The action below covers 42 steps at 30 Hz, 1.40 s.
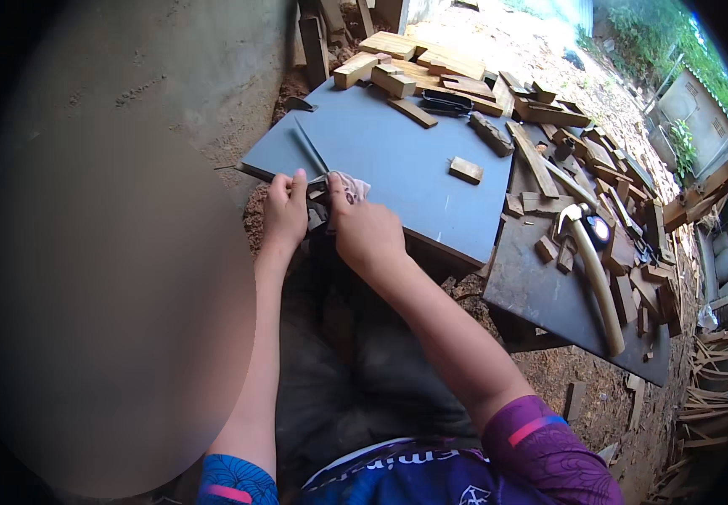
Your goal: Cleaning and refining a small wooden block using a scraper or file.
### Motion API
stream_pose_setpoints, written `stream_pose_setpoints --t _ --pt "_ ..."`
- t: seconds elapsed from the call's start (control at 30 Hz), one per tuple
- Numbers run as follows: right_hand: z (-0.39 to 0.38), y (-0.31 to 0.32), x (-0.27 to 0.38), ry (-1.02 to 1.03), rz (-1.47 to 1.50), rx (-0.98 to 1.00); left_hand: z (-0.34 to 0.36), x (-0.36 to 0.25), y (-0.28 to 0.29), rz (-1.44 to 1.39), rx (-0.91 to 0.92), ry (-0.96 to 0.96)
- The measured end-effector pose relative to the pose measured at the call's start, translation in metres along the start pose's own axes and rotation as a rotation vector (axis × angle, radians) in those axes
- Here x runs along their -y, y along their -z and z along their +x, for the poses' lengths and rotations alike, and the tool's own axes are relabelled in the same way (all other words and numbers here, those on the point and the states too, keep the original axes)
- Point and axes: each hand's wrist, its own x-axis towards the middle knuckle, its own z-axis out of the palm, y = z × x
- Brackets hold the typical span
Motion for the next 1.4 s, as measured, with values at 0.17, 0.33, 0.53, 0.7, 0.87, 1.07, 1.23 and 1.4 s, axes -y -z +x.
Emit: stream_pose_setpoints --t 0.17,0.33,0.53,0.7,0.87,1.07,1.23,1.4 --pt "-0.075 0.024 0.002 -0.027 -0.106 0.239 -0.012 -0.001 -0.002 0.086 -0.113 -0.015" --pt "-0.031 0.01 0.0 0.007 -0.137 0.126 -0.009 -0.013 -0.003 0.061 -0.124 -0.038" --pt "-0.021 0.005 0.004 0.038 -0.152 0.103 -0.005 -0.004 -0.001 0.043 -0.127 -0.05" --pt "-0.08 0.035 0.005 -0.08 -0.206 0.321 -0.011 -0.006 -0.006 0.053 -0.189 -0.075" --pt "-0.015 0.0 0.001 -0.016 -0.171 0.128 -0.007 -0.005 -0.009 0.036 -0.201 -0.082" --pt "-0.028 0.013 0.008 -0.001 -0.19 0.182 -0.009 -0.005 -0.006 0.037 -0.147 -0.036" --pt "-0.062 0.032 0.005 -0.049 -0.198 0.322 -0.007 -0.004 -0.008 0.082 -0.22 -0.064" --pt "0.0 -0.007 0.004 0.033 -0.201 0.081 -0.005 -0.006 -0.006 0.044 -0.159 -0.04"
